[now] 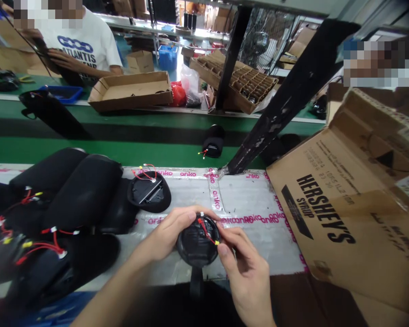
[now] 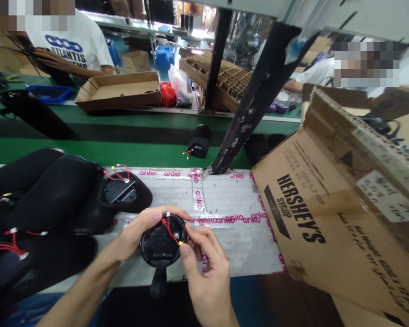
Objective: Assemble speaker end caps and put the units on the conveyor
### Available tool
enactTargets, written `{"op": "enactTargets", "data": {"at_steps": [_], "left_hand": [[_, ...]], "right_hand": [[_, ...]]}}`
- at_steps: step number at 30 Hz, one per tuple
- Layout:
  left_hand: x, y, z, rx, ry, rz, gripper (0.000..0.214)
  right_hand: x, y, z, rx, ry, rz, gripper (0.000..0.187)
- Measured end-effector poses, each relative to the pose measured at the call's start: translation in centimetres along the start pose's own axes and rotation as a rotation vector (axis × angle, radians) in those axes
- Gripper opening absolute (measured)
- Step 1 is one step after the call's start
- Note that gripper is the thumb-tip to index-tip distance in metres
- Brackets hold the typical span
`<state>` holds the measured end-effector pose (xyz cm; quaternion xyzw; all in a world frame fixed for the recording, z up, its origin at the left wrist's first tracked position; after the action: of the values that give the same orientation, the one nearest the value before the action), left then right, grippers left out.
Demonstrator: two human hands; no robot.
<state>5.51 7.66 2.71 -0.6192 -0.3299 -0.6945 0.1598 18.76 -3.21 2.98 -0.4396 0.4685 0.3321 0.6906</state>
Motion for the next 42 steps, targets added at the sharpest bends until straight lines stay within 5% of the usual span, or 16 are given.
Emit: {"op": "enactTargets", "data": {"at_steps": [7,17,21,29,35,42], "left_hand": [[-0.1,0.1,0.1,-0.037,-0.032,-0.075,0.051],[0.5,0.3,-0.1,-0.007,-0.005,-0.056,0.050],[0.6,0.3,-0.2,-0.040,-0.001,-0.011,0.050],[0.4,0.2,0.0,-0.058,0.031,-0.025,0.049],[0.5,0.3,0.2,-0.048,0.116,-0.060,0.052],[0.1,0.4,0.2,-0.090,0.049,-0.071,0.051]], "right_hand": [[2.3,-0.1,-0.2,-0.242,-0.088,-0.115,0.059],[1.5,0.0,-0.1,-0.198,-0.173,-0.193,0.055],[1.3,-0.1,-0.4,-0.200,-0.082,-0.100,0.049],[1.4,0.7,-1.9,0.123,0.026,-0.097,0.029],[2.0,1.1,-3.0,0.101,0.055,-0.130,0.034],[2.7,0.7,-2.9,0.023,0.015,-0.088,0.037]]}}
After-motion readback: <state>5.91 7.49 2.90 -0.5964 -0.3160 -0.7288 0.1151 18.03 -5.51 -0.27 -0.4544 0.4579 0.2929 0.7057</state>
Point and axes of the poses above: each hand's wrist, its own z-axis towards the middle knuckle, its own y-axis out of the palm, x = y × z, the point moved 9 cm from there along z, towards the middle knuckle, and after that the axes turned 8 degrees about -z, right-handed, at the moved point
